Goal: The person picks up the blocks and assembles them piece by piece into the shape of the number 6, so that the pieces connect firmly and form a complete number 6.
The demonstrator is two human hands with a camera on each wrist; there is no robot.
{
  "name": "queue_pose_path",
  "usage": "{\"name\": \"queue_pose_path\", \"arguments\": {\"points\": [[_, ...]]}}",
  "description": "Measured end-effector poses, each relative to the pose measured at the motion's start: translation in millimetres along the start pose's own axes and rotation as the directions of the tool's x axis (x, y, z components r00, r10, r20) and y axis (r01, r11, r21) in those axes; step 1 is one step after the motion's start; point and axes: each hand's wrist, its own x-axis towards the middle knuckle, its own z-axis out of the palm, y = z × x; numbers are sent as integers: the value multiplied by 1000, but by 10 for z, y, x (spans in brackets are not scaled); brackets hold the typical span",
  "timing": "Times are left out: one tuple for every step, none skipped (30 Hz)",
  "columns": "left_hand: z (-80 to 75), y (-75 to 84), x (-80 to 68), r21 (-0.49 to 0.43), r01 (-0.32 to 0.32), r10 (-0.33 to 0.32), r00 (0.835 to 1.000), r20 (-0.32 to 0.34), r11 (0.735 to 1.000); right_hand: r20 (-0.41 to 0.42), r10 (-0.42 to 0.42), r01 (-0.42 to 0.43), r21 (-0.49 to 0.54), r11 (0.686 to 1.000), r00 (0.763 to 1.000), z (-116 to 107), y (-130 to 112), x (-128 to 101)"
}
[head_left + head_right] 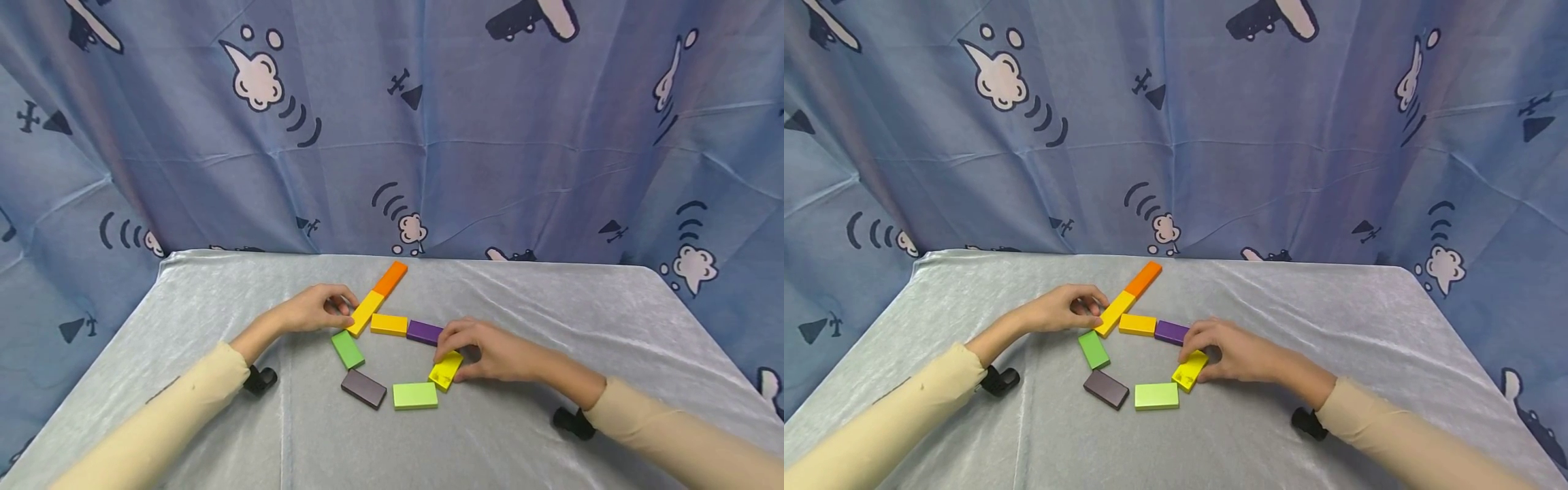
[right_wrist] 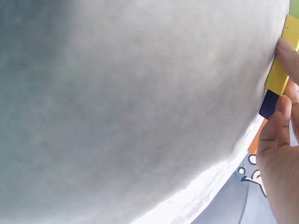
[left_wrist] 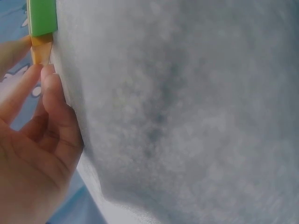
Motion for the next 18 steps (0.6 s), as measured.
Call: {"name": "queue_pose_path", "arguments": {"points": [[-1, -2, 0, 2, -1, 1, 1000, -1, 1000, 4, 0, 0, 1, 1000, 1000, -3, -2, 5], [-2, -1, -2, 5, 0, 0, 1000, -2, 1000, 8, 1, -1, 1, 1000, 1000, -4, -4, 10], [-2, 0, -4, 7, 0, 0, 1000, -2, 1000, 11, 0, -1, 2, 1000, 1000, -7, -8, 15], [-2, -1, -2, 11, -2, 2, 1000, -2, 1000, 16, -2, 2, 2, 1000, 1000, -10, -11, 21], [-1, -7, 1, 15, -5, 5, 1000, -2, 1000, 21, -6, 6, 0, 1000, 1000, -13, -15, 28], [0, -9, 2, 18, -8, 8, 1000, 0, 1000, 26, -13, 13, -2, 1000, 1000, -16, -20, 35], [-1, -9, 0, 19, -13, 13, 1000, 2, 1000, 30, -20, 20, -6, 1000, 999, -19, -25, 42], [-2, -5, -4, 20, -17, 17, 1000, 6, 1000, 33, -29, 29, -10, 1000, 999, -21, -30, 50], [-1, -8, -4, 18, -25, 24, 1000, 10, 1000, 37, -37, 38, -13, 999, 999, -24, -36, 56], [-1, -11, -4, 15, -31, 30, 999, 14, 999, 41, -44, 44, -16, 999, 998, -26, -41, 65], [-1, -10, -7, 12, -33, 33, 999, 19, 999, 44, -49, 50, -16, 999, 998, -27, -44, 72], [-2, -6, -10, 7, -34, 34, 999, 23, 999, 48, -50, 51, -13, 999, 998, -29, -48, 79], [-2, -2, -13, 4, -33, 33, 999, 27, 999, 53, -48, 49, -10, 999, 997, -30, -50, 84], [-1, -2, -12, 2, -31, 31, 999, 29, 1000, 58, -47, 47, -6, 999, 997, -32, -52, 89], [-1, -2, -11, 1, -27, 27, 999, 31, 1000, 63, -44, 44, -3, 999, 997, -33, -54, 96], [-1, 2, -12, 3, -21, 21, 999, 31, 1000, 68, -41, 41, 0, 999, 997, -34, -56, 102], [-2, 6, -13, 6, -15, 15, 999, 32, 1000, 71, -38, 38, 2, 999, 997, -35, -58, 107], [-2, 12, -13, 10, -8, 7, 999, 31, 1000, 75, -36, 36, 2, 999, 997, -37, -62, 112]]}}
